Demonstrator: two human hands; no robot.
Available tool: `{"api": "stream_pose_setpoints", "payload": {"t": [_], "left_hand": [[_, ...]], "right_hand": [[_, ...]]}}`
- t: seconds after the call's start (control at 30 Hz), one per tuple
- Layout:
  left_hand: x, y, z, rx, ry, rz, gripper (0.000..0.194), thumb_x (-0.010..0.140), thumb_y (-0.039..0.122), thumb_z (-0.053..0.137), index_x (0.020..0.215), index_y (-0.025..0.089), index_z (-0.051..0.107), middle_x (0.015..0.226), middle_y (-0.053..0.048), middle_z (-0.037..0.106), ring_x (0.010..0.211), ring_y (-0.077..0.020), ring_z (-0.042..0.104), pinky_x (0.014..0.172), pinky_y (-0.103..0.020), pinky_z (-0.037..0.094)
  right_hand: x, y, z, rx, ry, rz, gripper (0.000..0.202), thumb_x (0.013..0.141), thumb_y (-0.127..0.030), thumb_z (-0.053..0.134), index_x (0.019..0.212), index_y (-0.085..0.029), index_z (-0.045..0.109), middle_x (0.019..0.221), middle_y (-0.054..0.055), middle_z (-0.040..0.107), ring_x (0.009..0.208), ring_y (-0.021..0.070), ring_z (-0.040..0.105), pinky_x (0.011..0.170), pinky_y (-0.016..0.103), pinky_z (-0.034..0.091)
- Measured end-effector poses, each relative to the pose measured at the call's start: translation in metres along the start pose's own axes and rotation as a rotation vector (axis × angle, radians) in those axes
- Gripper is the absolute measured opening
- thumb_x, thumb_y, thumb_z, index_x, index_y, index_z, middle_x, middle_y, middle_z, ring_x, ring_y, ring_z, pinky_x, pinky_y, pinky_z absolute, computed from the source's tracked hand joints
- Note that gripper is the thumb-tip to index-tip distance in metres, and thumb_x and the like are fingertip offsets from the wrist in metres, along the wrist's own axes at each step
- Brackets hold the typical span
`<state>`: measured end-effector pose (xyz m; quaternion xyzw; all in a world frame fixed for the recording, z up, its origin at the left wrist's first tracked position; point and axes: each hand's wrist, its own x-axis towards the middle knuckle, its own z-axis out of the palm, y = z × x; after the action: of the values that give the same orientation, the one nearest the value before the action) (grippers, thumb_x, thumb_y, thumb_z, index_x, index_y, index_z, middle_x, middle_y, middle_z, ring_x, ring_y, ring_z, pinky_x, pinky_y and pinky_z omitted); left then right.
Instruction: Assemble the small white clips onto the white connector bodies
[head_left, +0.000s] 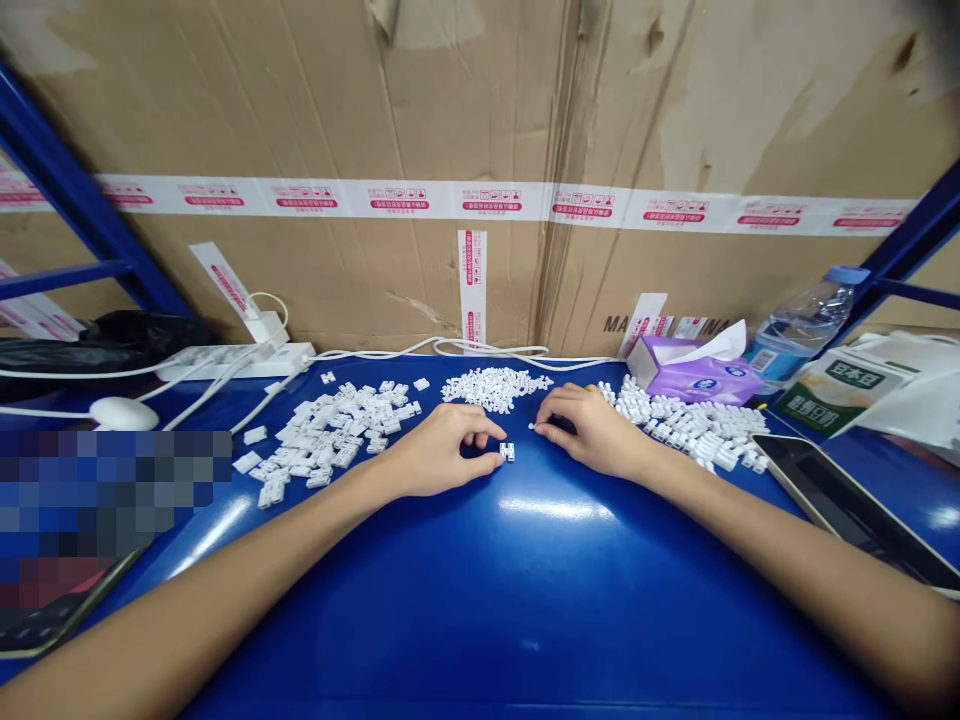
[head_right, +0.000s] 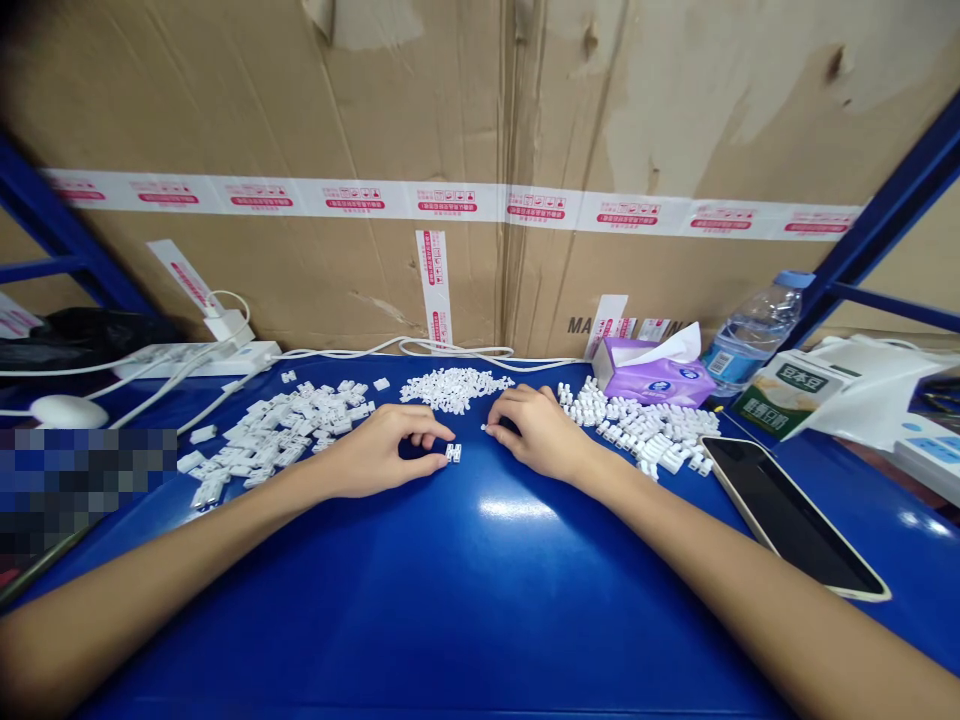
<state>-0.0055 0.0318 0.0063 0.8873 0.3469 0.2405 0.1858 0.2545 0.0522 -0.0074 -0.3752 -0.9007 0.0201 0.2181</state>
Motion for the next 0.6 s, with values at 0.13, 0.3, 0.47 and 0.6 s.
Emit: {"api": "stream_pose_setpoints", "payload": {"t": [0.13, 0.3, 0.47, 0.6], "left_hand": [[0.0, -0.003, 0.002, -0.006, 0.003, 0.007, 0.015, 0.087, 0.026, 0.071, 0.098, 0.018, 0.078, 0.077, 0.001, 0.062, 0.071, -0.0132, 0.059, 0.071, -0.029, 0.045], [0.0, -0.005, 0.004, -0.028, 0.008, 0.019, 0.011, 0.086, 0.024, 0.072, 0.094, 0.02, 0.078, 0.075, 0.002, 0.062, 0.07, -0.0126, 0.058, 0.069, -0.028, 0.044], [-0.001, -0.004, 0.006, -0.028, 0.022, 0.014, 0.011, 0.087, 0.025, 0.071, 0.095, 0.021, 0.078, 0.077, 0.002, 0.064, 0.07, -0.0127, 0.059, 0.069, -0.028, 0.044], [-0.001, 0.0, 0.007, -0.009, 0.02, 0.022, 0.012, 0.087, 0.023, 0.07, 0.096, 0.021, 0.078, 0.076, 0.002, 0.065, 0.069, -0.0132, 0.059, 0.07, -0.029, 0.044]], "right_hand": [[-0.001, -0.003, -0.002, 0.054, 0.001, -0.023, 0.008, 0.091, -0.015, 0.066, 0.085, -0.02, 0.068, 0.087, 0.004, 0.072, 0.087, 0.0219, 0.063, 0.079, 0.036, 0.04], [-0.005, -0.013, -0.005, 0.185, 0.039, -0.04, 0.017, 0.087, -0.008, 0.064, 0.099, -0.017, 0.072, 0.084, 0.004, 0.07, 0.078, 0.0181, 0.064, 0.075, 0.033, 0.048], [-0.009, -0.022, -0.004, 0.305, 0.02, -0.019, 0.023, 0.092, -0.012, 0.059, 0.108, -0.018, 0.075, 0.093, 0.007, 0.071, 0.078, 0.0174, 0.066, 0.073, 0.033, 0.053], [-0.011, -0.027, -0.005, 0.355, 0.018, 0.004, 0.016, 0.091, -0.013, 0.061, 0.097, -0.018, 0.075, 0.089, 0.006, 0.072, 0.072, 0.0158, 0.065, 0.07, 0.032, 0.054]]}}
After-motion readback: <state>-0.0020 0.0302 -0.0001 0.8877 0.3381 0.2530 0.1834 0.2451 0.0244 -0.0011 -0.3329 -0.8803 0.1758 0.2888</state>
